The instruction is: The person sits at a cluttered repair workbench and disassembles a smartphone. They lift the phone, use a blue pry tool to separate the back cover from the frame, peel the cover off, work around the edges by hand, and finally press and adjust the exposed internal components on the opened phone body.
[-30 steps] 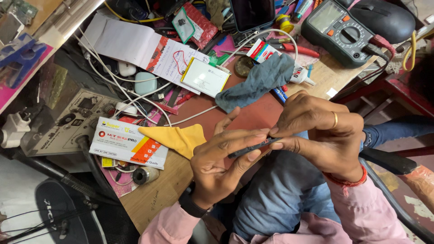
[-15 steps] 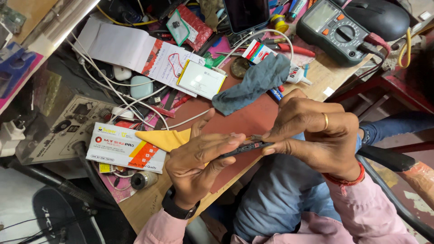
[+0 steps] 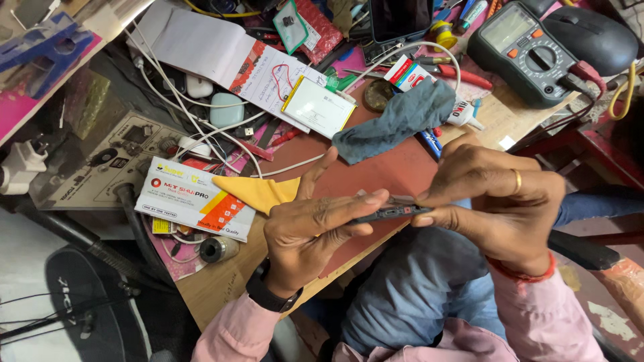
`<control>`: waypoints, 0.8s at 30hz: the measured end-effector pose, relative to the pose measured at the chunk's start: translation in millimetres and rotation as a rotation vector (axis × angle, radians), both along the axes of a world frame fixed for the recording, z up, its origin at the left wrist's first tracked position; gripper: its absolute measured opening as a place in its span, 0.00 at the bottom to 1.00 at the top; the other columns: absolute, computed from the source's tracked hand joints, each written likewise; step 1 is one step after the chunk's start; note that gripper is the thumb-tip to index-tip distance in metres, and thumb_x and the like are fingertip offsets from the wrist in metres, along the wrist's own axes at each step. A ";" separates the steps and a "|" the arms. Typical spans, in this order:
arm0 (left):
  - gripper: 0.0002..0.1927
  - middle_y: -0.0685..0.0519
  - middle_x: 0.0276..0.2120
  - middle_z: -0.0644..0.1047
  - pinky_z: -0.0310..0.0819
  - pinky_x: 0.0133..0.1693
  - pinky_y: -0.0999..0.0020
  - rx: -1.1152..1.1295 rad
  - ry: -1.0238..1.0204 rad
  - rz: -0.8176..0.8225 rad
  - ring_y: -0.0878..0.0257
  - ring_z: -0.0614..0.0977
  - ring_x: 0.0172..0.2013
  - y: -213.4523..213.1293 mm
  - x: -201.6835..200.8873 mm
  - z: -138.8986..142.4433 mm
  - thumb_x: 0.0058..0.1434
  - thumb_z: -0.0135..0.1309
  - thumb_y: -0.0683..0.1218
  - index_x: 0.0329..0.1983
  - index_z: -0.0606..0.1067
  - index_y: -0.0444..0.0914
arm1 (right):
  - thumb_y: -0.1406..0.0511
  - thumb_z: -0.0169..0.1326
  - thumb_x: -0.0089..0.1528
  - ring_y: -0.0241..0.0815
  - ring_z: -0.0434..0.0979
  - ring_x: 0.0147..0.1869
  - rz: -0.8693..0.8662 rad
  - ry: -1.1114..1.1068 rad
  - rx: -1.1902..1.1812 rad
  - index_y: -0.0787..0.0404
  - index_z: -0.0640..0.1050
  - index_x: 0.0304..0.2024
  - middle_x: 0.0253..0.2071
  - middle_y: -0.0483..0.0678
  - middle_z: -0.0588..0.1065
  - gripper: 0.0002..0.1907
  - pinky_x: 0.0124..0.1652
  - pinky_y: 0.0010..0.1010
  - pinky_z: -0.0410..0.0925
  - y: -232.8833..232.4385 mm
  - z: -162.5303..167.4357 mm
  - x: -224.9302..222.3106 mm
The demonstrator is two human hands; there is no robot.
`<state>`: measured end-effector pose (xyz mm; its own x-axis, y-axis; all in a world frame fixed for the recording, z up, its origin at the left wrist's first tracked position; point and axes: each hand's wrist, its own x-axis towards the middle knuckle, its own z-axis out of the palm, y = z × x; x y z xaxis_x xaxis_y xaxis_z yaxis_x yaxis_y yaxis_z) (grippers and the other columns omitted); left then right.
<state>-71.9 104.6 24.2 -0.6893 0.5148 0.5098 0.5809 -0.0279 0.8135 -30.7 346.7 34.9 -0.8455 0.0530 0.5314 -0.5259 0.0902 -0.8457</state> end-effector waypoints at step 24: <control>0.18 0.50 0.50 0.80 0.73 0.58 0.59 -0.208 -0.080 0.274 0.53 0.81 0.55 -18.1 12.2 -22.5 0.60 0.64 0.40 0.53 0.77 0.37 | 0.71 0.67 0.52 0.43 0.75 0.38 0.116 -0.036 0.623 0.62 0.84 0.41 0.32 0.47 0.75 0.13 0.41 0.33 0.66 -5.8 -20.5 -27.9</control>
